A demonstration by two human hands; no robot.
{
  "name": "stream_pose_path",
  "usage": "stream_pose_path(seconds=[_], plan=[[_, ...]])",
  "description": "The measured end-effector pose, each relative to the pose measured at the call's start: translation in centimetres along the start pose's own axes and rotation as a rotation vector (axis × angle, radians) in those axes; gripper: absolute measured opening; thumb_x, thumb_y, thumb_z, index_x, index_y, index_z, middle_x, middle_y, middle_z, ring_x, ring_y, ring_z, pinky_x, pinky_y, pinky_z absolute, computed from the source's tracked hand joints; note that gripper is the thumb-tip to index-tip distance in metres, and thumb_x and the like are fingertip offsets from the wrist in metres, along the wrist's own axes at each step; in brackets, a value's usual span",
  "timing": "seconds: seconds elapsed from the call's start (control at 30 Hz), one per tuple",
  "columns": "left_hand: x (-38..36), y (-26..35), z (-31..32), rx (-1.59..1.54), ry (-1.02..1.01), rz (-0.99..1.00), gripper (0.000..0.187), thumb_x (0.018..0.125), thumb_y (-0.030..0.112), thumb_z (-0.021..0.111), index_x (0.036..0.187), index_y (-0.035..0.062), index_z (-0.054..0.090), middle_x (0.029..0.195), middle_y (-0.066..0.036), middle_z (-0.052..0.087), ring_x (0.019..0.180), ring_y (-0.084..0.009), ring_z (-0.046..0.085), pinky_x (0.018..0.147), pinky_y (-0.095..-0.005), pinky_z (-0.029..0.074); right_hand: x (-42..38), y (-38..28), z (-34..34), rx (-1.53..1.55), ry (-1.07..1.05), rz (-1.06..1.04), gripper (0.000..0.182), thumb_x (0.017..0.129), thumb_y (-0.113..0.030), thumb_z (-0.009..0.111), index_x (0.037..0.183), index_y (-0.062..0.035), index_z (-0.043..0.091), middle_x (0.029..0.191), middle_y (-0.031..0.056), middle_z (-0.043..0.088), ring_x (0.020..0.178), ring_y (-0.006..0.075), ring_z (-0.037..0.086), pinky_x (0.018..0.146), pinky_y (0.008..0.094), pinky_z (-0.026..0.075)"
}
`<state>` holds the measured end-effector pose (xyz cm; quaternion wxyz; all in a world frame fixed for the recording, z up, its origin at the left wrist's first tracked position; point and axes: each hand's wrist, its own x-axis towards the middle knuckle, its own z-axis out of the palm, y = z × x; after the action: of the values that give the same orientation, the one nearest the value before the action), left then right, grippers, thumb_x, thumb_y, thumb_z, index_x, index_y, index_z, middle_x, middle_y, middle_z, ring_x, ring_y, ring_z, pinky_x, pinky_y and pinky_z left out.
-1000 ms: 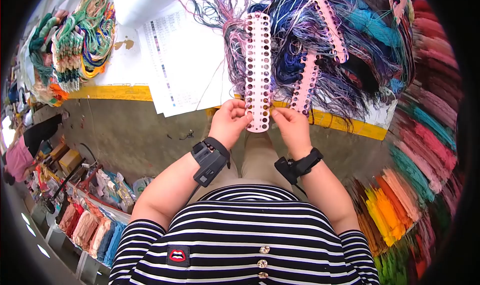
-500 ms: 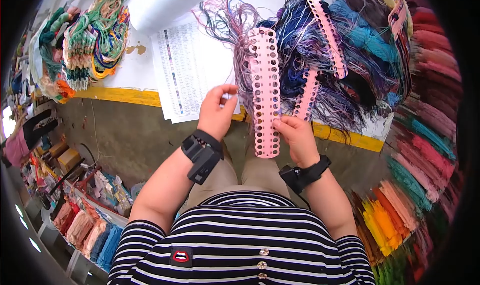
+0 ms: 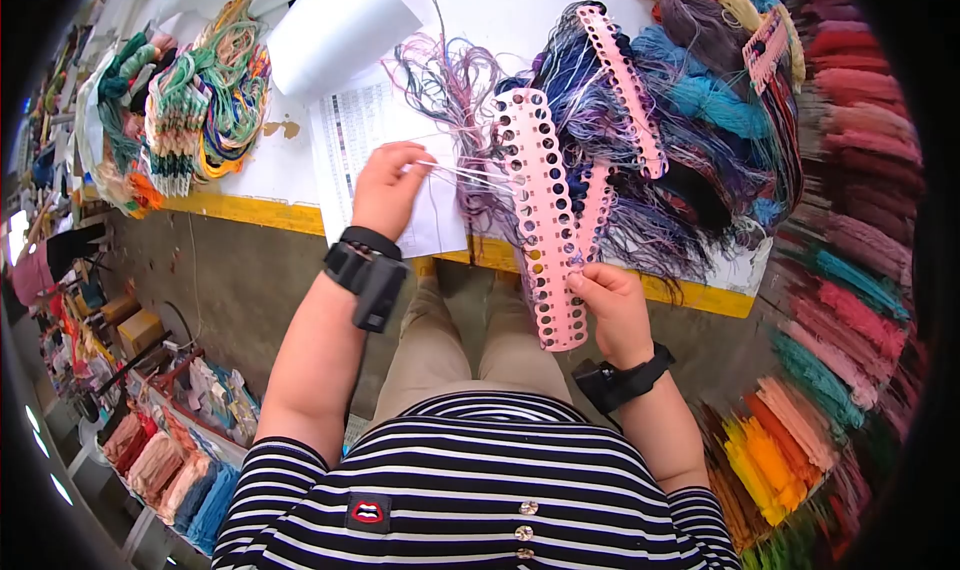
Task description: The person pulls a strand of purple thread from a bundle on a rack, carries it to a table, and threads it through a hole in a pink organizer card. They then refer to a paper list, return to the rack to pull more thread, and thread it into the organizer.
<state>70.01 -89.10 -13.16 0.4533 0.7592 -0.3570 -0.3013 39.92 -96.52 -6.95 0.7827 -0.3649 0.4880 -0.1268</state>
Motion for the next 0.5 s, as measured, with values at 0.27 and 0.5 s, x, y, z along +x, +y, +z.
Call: stream_pose_path(seconds=[0.27, 0.5], plan=[[-1.2, 1.7, 0.0, -0.604, -0.090, -0.428, 0.008, 0.095, 0.016, 0.051, 0.101, 0.0104, 0.054, 0.078, 0.003, 0.056, 0.063, -0.0041, 0.046, 0.054, -0.0170, 0.035, 1.5, -0.7, -0.7, 0.048, 0.001, 0.060, 0.010, 0.086, -0.007, 0.064, 0.090, 0.0018, 0.068, 0.083, 0.0025, 0.067, 0.073, 0.0067, 0.058, 0.069, 0.0213, 0.046], [-1.4, 1.4, -1.3, -0.390, -0.179, -0.305, 0.031, 0.088, 0.012, 0.062, 0.117, 0.0052, 0.058, 0.072, 0.005, 0.048, 0.067, -0.0059, 0.046, 0.061, -0.0190, 0.039, 1.4, -1.4, -1.2, 0.041, 0.010, 0.047, 0.010, 0.086, -0.007, 0.064, 0.090, 0.0016, 0.068, 0.083, 0.0026, 0.067, 0.073, 0.0072, 0.058, 0.069, 0.0221, 0.046]])
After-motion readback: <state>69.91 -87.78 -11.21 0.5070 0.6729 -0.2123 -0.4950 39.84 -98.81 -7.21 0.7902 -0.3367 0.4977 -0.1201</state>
